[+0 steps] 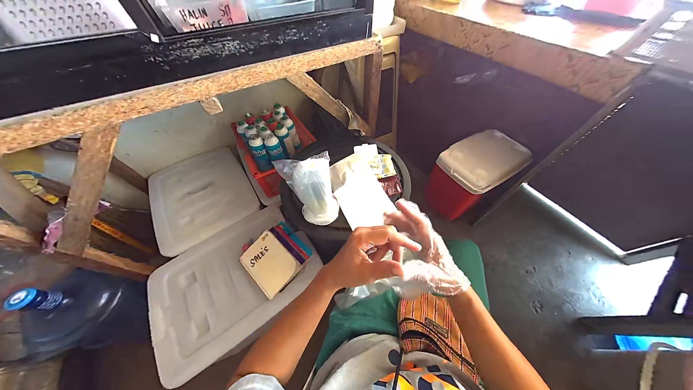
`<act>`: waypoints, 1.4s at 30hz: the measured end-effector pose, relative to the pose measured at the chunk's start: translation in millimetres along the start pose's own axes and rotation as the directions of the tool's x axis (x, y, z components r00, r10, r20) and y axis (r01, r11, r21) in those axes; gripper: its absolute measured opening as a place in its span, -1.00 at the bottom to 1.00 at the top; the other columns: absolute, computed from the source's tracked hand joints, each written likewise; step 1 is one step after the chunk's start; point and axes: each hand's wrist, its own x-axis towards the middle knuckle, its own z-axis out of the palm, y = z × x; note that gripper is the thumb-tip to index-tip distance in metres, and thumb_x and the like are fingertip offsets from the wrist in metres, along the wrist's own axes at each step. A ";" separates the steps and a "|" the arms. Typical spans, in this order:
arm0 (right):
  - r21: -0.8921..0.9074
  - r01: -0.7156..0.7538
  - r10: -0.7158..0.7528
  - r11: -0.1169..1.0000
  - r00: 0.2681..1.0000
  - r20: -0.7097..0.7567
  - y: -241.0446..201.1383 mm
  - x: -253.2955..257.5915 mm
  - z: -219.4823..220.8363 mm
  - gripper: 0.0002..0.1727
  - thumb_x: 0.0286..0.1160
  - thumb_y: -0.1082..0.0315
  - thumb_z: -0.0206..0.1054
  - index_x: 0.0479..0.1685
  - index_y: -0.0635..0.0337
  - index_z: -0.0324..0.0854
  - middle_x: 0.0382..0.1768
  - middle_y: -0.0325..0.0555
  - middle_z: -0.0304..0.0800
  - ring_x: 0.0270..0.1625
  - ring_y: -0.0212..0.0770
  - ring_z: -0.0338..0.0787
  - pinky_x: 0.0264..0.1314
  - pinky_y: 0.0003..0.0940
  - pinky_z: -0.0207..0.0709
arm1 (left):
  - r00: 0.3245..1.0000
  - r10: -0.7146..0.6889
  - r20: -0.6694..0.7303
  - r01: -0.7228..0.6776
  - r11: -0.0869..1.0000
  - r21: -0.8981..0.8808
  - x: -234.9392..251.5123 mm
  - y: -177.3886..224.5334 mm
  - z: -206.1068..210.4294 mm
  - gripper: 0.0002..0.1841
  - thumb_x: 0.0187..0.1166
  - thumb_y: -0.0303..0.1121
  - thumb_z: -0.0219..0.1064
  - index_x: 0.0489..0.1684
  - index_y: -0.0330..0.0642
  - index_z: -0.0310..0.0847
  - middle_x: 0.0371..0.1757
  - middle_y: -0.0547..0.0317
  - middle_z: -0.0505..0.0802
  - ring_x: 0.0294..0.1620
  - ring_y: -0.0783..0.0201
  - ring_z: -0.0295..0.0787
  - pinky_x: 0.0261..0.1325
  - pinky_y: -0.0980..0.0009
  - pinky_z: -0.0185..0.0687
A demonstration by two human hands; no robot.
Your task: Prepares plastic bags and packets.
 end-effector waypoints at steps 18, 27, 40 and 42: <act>-0.089 -0.049 0.032 0.995 0.982 -0.188 7.5 -19.7 15.5 -0.74 0.49 0.38 0.42 0.01 0.42 0.76 -0.06 -0.19 0.89 -0.03 -0.53 0.82 0.11 -0.56 0.72 | 0.846 -0.422 -0.327 0.436 0.900 -0.033 -22.5 -1.1 -17.6 -0.88 0.49 -0.63 0.38 -0.19 -0.29 0.83 -0.25 0.34 0.95 -0.21 0.51 0.90 0.02 0.53 0.83; -0.172 -0.030 -0.007 0.985 0.977 -0.211 7.2 -19.0 18.0 -0.84 0.48 0.39 0.42 -0.23 0.35 0.80 -0.22 -0.22 0.86 -0.11 -0.59 0.78 0.03 -0.66 0.66 | 0.801 -0.438 -0.407 0.414 0.898 -0.152 -21.3 -0.8 -2.3 -0.82 0.32 -0.74 0.45 -0.23 -0.31 0.83 -0.31 0.26 0.97 -0.26 0.45 0.93 -0.02 0.52 0.85; -0.229 -0.077 0.019 0.970 0.969 -0.245 6.2 -19.4 26.7 -0.75 0.59 0.35 0.30 -0.36 0.35 0.76 -0.39 -0.32 0.81 -0.29 -0.74 0.68 -0.15 -0.77 0.58 | 0.754 -0.470 -0.459 0.410 0.882 -0.231 -27.5 -15.9 5.4 -0.80 0.43 -0.66 0.38 -0.40 -0.11 0.83 -0.41 0.48 0.88 -0.36 0.62 0.80 -0.13 0.63 0.75; -0.244 -0.074 0.012 0.967 0.969 -0.245 7.0 -19.3 28.2 -0.72 0.62 0.35 0.25 -0.34 0.36 0.76 -0.41 -0.32 0.80 -0.30 -0.74 0.68 -0.15 -0.77 0.58 | 0.757 -0.453 -0.470 0.401 0.891 -0.212 -28.1 -20.2 6.4 -0.78 0.47 -0.61 0.36 -0.47 -0.04 0.78 -0.50 0.55 0.81 -0.44 0.68 0.71 -0.22 0.68 0.67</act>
